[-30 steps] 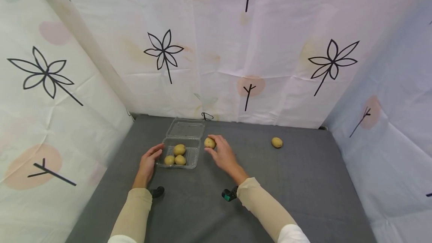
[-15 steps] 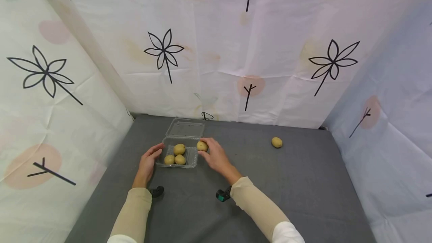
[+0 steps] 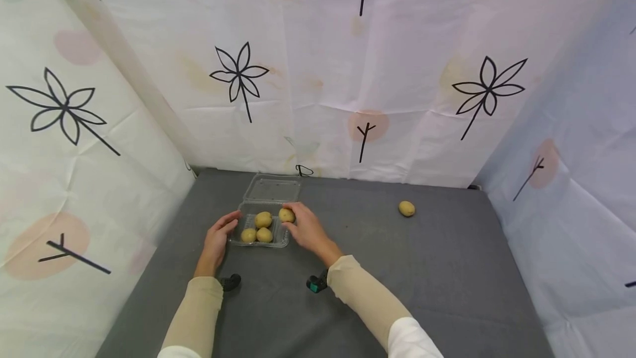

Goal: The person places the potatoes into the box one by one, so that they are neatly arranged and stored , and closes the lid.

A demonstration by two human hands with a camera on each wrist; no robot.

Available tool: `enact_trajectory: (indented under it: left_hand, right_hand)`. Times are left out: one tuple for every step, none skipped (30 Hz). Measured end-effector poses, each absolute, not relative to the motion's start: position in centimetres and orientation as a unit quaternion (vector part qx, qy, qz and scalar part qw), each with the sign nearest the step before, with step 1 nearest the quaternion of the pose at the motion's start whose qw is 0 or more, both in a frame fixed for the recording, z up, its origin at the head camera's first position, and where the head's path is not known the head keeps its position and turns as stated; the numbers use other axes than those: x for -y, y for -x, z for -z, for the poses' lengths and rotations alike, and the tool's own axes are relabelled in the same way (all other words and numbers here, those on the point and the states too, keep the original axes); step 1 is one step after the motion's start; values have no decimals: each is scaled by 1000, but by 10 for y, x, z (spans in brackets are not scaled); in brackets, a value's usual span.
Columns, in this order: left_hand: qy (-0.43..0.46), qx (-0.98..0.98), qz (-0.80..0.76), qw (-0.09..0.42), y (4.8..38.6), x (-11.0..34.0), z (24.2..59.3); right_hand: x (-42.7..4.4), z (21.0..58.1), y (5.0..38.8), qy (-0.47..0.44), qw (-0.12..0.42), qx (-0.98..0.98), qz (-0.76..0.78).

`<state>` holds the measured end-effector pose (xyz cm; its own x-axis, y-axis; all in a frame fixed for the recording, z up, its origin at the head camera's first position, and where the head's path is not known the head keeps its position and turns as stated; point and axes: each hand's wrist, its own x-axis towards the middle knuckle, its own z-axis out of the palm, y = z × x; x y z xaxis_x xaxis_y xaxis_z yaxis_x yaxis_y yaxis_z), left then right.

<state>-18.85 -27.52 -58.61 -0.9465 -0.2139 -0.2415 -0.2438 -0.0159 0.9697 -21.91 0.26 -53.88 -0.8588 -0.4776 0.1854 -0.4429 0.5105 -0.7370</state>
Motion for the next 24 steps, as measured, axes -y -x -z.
enact_trajectory:
  left_hand:
    - [163,-700,-695,14,187,275,583]
    - [162,-700,-695,16,186,274,580]
    - [163,-700,-695,18,185,274,577]
    - [163,-702,-693,20,184,273,575]
    - [163,-702,-693,22,184,273,573]
    - [163,-703,-692,22,183,273,571]
    - [162,-703,-692,23,183,273,570]
    - [161,-703,-692,22,182,272,570]
    - [161,-702,-693,22,182,272,569]
    - [160,-702,-693,22,182,273,569]
    - [160,-702,-694,22,182,273,569]
    - [161,-700,-695,22,182,273,569]
    - [161,-701,-695,21,183,273,569]
    - [161,-701,-694,22,183,273,570]
    - [162,-701,-694,22,183,273,570]
    - [162,-699,-696,21,184,274,571]
    - [163,-698,-697,20,184,274,573]
    - [163,-697,-698,18,185,274,575]
    - [162,-698,-698,17,186,274,578]
    - [162,-698,-697,14,187,275,581]
    - [162,-700,-695,12,188,275,585]
    - [162,-703,-693,9,189,276,588]
    - [161,-706,-689,6,190,276,592]
    - [160,-710,-686,3,191,276,595]
  right_hand:
    - [-1,539,219,268,22,-869,416]
    - [0,540,219,271,22,-868,415]
    - [1,541,220,273,22,-867,416]
    - [3,541,220,277,18,-866,415]
    - [4,542,220,278,17,-866,416]
    - [5,542,220,279,15,-866,415]
    - [6,543,220,280,15,-866,415]
    - [7,543,220,279,16,-866,415]
    - [8,544,220,278,18,-866,415]
    - [9,544,220,276,20,-867,413]
    - [11,545,220,272,26,-868,414]
    - [12,546,221,272,27,-870,411]
    - [13,547,221,269,31,-871,410]
    - [14,548,221,268,33,-872,409]
    - [15,549,222,266,35,-873,408]
    - [16,550,222,265,36,-873,407]
    - [17,551,223,264,36,-874,406]
    - [19,552,224,263,35,-875,405]
    - [20,553,224,261,36,-875,405]
    - [21,555,225,260,35,-876,404]
    - [22,555,226,259,33,-876,405]
    - [23,556,226,257,33,-878,403]
    - [24,557,227,254,32,-880,400]
    - [25,557,228,251,32,-881,399]
